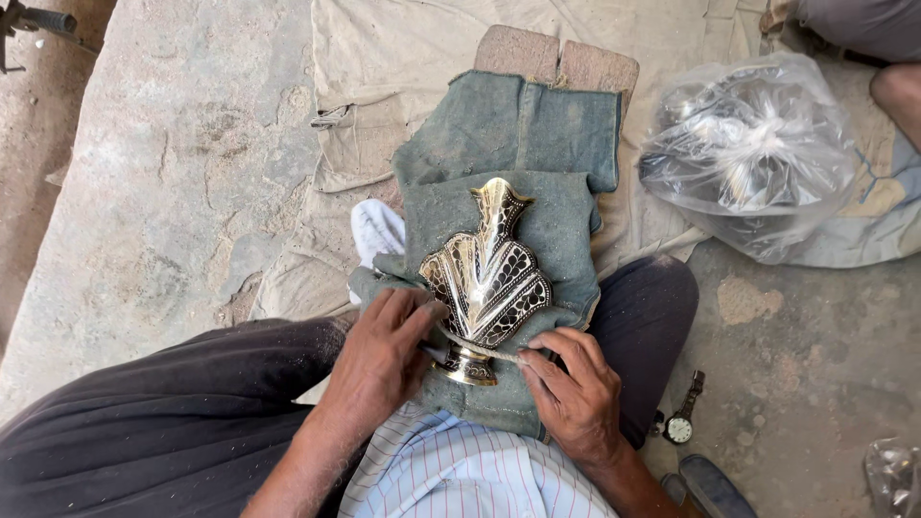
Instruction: The person sits on the floor and uses a hammer and chisel to engrave patterns into a silver-colored metal object. The object is held steady on a cloth pad while the person repeatedly strikes the chisel to create decorative details.
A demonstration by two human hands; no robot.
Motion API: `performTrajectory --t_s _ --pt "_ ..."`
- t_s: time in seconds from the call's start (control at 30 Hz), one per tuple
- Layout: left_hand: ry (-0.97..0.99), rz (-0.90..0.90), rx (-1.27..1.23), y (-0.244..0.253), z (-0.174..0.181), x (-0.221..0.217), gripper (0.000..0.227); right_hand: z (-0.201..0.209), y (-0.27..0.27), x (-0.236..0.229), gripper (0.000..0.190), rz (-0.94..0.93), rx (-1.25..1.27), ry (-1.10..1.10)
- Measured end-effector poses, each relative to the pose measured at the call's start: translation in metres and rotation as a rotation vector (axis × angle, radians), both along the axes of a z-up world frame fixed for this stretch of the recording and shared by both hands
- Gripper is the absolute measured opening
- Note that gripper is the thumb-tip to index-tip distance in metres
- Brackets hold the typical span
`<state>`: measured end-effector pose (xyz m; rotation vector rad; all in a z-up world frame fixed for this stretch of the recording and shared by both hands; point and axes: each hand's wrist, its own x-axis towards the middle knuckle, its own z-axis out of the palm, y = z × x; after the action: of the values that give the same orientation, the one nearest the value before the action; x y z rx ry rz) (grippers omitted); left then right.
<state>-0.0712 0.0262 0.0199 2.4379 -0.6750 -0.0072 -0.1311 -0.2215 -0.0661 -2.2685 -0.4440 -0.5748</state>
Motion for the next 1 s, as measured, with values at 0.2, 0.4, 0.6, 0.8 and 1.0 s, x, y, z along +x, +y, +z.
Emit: performTrajectory --t_s 0.2,0.4,0.6,0.8,1.0 --pt "-0.114 0.025 0.016 0.001 -0.023 -0.009 0.063 -0.011 -0.026 0.036 0.015 -0.276 -0.177 -0.284" --pt "-0.172 0.127 -0.099 0.006 -0.025 0.006 0.062 0.009 -0.023 0.062 0.042 -0.068 -0.083 -0.081" --pt "0.027 0.095 -0.248 0.01 -0.024 0.006 0.058 0.036 -0.013 0.036 0.044 -0.069 0.011 0.024" --pt "-0.069 0.006 -0.191 0.012 -0.023 0.005 0.065 0.011 -0.056 0.022 0.03 -0.04 -0.058 0.005" --pt "0.066 0.275 -0.239 0.01 -0.007 -0.005 0.039 -0.071 -0.079 0.056 0.049 -0.38 0.335 0.523"
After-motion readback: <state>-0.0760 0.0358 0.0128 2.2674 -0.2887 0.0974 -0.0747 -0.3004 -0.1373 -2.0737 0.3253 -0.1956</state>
